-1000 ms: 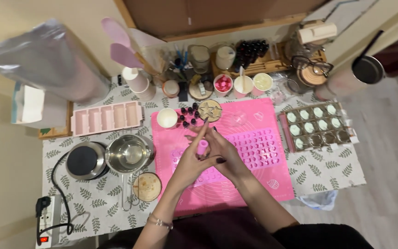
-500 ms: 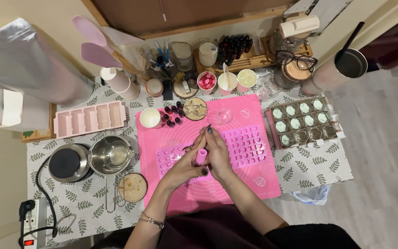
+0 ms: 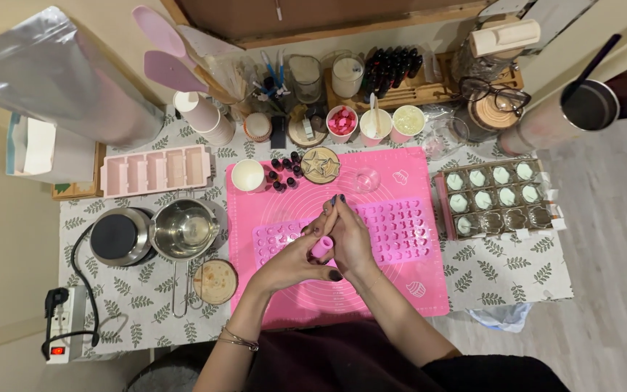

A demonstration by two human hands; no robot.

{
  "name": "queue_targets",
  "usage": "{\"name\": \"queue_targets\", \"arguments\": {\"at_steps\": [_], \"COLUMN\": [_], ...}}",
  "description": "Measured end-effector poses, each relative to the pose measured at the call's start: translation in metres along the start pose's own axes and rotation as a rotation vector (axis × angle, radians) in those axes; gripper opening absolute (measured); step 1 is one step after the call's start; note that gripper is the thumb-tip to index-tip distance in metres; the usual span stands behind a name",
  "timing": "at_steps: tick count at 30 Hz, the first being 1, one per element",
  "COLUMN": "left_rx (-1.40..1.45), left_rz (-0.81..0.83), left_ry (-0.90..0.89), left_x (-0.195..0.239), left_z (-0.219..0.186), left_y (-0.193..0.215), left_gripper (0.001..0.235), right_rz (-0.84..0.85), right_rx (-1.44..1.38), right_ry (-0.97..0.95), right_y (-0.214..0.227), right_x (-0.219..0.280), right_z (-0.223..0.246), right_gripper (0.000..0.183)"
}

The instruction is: The person works at a craft table with pink silicone molds, small dropper bottles, and a melting pot. They use a dropper to add liquid from small bottles, wipe the dropper with a tissue, handle and reposition the silicone molds, and pour liquid from a paper cup near the melting pot.

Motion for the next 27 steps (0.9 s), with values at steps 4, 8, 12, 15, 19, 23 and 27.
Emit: {"name": "queue_targets", "arguments": {"at_steps": [4, 8, 12, 15, 19, 23, 27], "left_rx": [0.071, 0.054, 0.236, 0.462, 0.473, 0.427, 0.461], "left_rz": [-0.018, -0.03, -0.027, -0.024, -0.019, -0.045, -0.085], "left_ry": [0.114, 0.094, -0.088, -0.017, -0.024, -0.048, -0.044], "left_x": [0.006, 0.01, 0.014, 0.017, 0.02, 0.022, 0.027], "left_z": [0.017, 0.031, -0.004, -0.007, -0.011, -0.009, -0.006], "left_y": [0.002, 0.005, 0.003, 0.0, 0.0, 0.006, 0.012], "left_gripper": [0.098, 0.099, 0.108, 0.11, 0.109, 0.105, 0.103], "right_rz": [0.019, 0.041, 0.077, 0.125, 0.178, 0.191, 0.231], "right_rx": [-0.019, -0.048, -0.109, -0.087, -0.03, -0.041, 0.031], "right_ry": [-0.056, -0.106, -0.123, -0.112, -0.085, -0.103, -0.123], "right_y": [0.008, 0.015, 0.008, 0.01, 0.01, 0.004, -0.022], "right_x": [-0.005, -0.007, -0.01, -0.014, -0.016, -0.017, -0.004], "right_z": [-0.014, -0.026, -0.021, -0.021, -0.016, -0.014, -0.001], "right_gripper": [0.035, 0.031, 0.029, 0.032, 0.035, 0.034, 0.034]}}
Point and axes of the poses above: each hand's wrist, its own x-axis away from the middle knuckle, its own y-axis out of the back of the hand, z = x × y, the point moved 10 cm from there along -x, towards the middle knuckle, and after that the axes turned 5 degrees about x, right-handed, at the moved point
